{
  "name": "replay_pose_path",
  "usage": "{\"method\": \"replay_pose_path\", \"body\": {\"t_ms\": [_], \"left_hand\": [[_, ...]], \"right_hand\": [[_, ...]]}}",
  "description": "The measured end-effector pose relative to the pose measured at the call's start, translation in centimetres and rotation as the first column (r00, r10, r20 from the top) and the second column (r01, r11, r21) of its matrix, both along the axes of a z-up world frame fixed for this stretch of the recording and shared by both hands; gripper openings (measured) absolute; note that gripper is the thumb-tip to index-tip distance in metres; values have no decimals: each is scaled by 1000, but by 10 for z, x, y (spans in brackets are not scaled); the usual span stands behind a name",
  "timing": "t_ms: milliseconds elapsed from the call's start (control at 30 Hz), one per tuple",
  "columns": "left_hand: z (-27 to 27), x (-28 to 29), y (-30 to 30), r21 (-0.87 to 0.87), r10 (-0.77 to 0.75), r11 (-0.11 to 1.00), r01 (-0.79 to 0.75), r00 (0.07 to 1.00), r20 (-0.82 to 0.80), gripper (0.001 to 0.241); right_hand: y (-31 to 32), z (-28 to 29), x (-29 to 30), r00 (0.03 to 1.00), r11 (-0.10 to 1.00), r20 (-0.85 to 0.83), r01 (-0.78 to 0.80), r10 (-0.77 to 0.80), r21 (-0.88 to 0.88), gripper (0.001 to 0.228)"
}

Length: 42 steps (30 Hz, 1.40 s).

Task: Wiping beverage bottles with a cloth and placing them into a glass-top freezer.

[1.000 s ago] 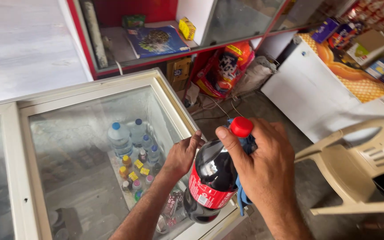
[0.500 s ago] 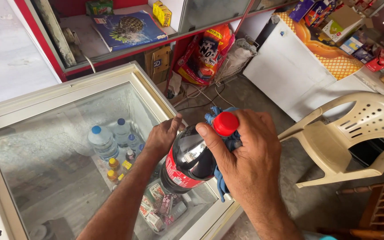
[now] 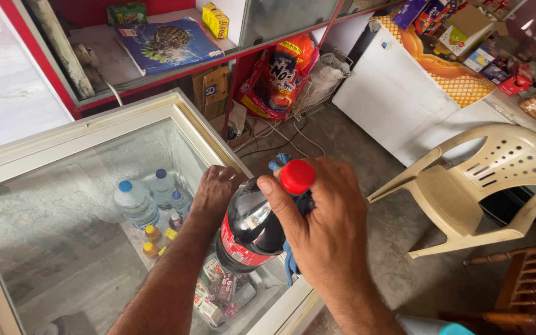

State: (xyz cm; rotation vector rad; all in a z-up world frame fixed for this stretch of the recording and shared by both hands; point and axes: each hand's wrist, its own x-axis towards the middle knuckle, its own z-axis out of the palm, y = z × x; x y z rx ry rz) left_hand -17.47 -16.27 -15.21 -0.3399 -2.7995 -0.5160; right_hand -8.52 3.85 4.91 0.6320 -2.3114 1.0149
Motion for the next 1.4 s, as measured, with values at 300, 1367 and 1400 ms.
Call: {"method": "replay_pose_path", "body": {"t_ms": [300,1367,1400], "left_hand": [[-13,-11,5,-452,-17,888,-87,975,-222,37],[7,138,-117,-688,797,561,-460,524,299,17],[12,140,-117,-649,820,551,-524,482,307,20]], "right_hand": [[2,7,11,990,997,-141,-17,26,69,27],[-51,-2,17,984,991,-116,-135,137,21,29],[-53,-4,17,983,990,-117,-142,144,23,29]]}}
